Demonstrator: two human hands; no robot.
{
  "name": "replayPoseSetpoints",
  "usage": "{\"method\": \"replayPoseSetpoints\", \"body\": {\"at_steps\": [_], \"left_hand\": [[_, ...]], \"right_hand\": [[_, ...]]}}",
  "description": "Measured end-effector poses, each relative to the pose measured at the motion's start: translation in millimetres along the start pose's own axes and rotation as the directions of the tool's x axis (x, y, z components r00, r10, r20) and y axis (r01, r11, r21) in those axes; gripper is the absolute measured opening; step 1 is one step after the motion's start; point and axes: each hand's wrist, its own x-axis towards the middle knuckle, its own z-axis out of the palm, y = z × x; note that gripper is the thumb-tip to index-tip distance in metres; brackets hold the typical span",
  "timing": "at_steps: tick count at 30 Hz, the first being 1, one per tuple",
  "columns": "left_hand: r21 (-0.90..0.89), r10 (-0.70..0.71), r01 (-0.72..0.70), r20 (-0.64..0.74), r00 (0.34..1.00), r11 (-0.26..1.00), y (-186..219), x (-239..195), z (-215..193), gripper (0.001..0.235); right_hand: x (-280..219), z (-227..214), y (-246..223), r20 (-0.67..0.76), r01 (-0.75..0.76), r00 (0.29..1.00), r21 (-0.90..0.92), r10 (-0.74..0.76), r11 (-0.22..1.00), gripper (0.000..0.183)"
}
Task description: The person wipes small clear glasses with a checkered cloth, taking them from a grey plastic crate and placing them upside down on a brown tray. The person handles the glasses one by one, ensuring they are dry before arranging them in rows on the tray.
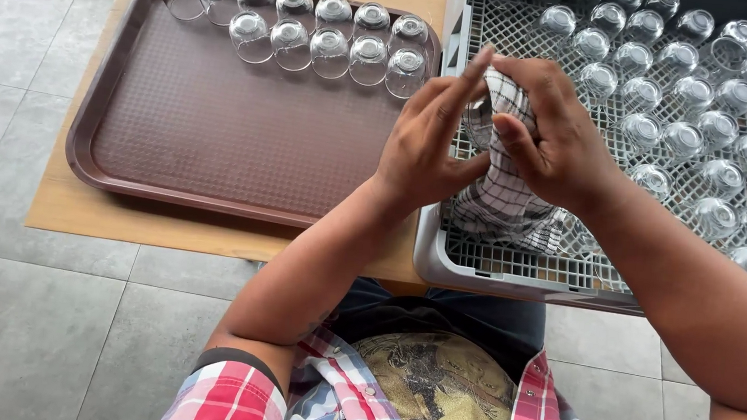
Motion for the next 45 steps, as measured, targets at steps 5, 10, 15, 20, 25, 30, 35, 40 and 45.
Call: {"method": "replayPoseSetpoints", "body": {"at_steps": [5,10,15,20,25,30,35,40,45], "left_hand": [[0.134,0.142,-0.148,0.052,0.988,0.98,15,8,-8,0.079],[0.365,0.293,-0.302,0.08,0.953,0.881,35,20,-20,0.036],[-0.032,0.021,-0.02,0.026,0.999,0.999,8,-1,0,0.1],[-0.392,-0.234,0.257,0.108,0.966,0.883,26,17,-23,0.104],[-0.217,-0.059,0.091,0.15,0.987,0.972,7,5,-9,0.103],[-0.052,0.353,-0.371,-0.216,0.91,0.927,0,15,16,0.081],[-0.129,0.332,-0.354,-0.167,0.928,0.926,12,22,3,0.085],[-0.059,0.24,-0.235,0.106,0.965,0.97,19,18,-15,0.078],[0.104,0.263,-0.276,0.12,0.957,0.956,19,18,-14,0.069]], "right_hand": [[-4,3,-3,-0.047,-0.157,0.987,-0.088,0.153,0.984,0.056],[-3,5,-18,-0.162,-0.305,0.942,-0.052,0.294,0.951,0.047],[-9,8,-6,-0.202,-0.165,0.973,-0.263,0.113,0.95,0.051],[-15,-1,20,-0.149,0.043,0.984,-0.335,-0.098,0.941,0.052],[-3,-2,-1,-0.024,-0.243,0.97,-0.092,0.242,0.966,0.065],[-5,10,6,-0.161,-0.211,0.955,0.228,0.25,0.951,0.041],[-13,14,25,-0.214,-0.287,0.916,0.244,0.34,0.926,0.031],[-8,-2,13,-0.225,-0.377,0.893,0.101,0.39,0.921,0.043],[0,3,-1,0.026,-0.472,0.88,0.153,0.474,0.868,0.066]]}}
